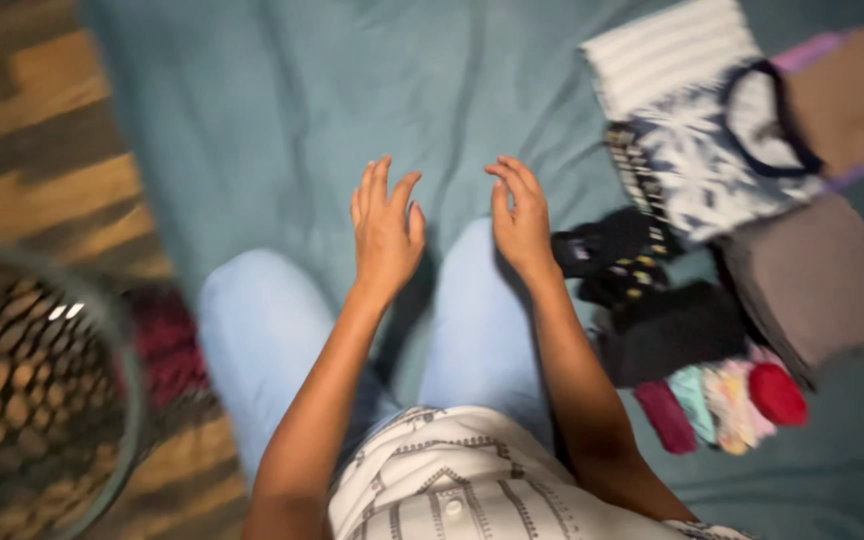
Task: The person folds several shirts and other garments on a bed, then places them into a laundry basket. The person handles a beige shirt, a red shirt, and other folded items, stacking them before transferring them to the basket.
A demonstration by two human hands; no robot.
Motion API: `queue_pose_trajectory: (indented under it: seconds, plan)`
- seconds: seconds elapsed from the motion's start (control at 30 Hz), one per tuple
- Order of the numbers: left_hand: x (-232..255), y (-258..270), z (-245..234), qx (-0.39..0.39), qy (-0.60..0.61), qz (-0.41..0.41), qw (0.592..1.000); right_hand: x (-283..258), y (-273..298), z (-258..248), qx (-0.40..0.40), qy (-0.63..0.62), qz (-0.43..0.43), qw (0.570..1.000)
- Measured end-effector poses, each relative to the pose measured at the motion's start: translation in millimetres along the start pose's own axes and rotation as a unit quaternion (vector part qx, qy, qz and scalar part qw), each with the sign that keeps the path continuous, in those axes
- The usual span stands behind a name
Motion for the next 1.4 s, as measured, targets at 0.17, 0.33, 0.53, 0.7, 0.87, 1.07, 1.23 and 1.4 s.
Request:
queue_pose_trajectory:
  seconds: [0.17,0.33,0.53,0.7,0.87,1.07,1.23,1.4]
  plan:
    - [-73.1,38.1,-103.4,0.085,-0.026,-0.049,0.995,-99.8,17.1,109.9,-0.085,-0.037,-0.091,0.991]
    - [-141.7,96.0,-190.3,0.15,-0.062,-0.13,0.978,-212.0,76.7,236.7,-0.241,-0.122,-0.17,0.948]
    - [-266.1,175.7,-286.9,0.208,-0.087,-0.256,0.94,-309.3,125.2,377.1,-0.328,-0.081,-0.339,0.878]
    - [-443.9,238.6,-309.0,0.068,-0.122,-0.404,0.904,-308.7,155.0,517.9,-0.326,0.171,-0.524,0.768]
    - [-559.6,294.1,-222.4,-0.174,-0.209,-0.494,0.826,-257.7,181.5,599.4,-0.442,0.289,-0.488,0.695]
    - [-583.3,343.9,-118.1,-0.319,-0.128,-0.597,0.725,-197.8,198.8,594.4,-0.543,0.428,-0.412,0.594]
    - [-576.4,359.1,-109.9,-0.326,-0.152,-0.623,0.695,-191.1,175.6,561.8,-0.534,0.422,-0.404,0.61]
    - [-562.4,396.5,-107.6,-0.289,-0.146,-0.632,0.705,-202.4,174.6,546.3,-0.523,0.395,-0.429,0.622]
Point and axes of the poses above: each hand's wrist, its own y-axis away from the middle knuckle, its own z-axis out of the palm, x = y × z, the point moved 2 cm from there along -y, towards the middle knuckle, and after that the axes turned 2 degrees about x, right-handed, at the moved point
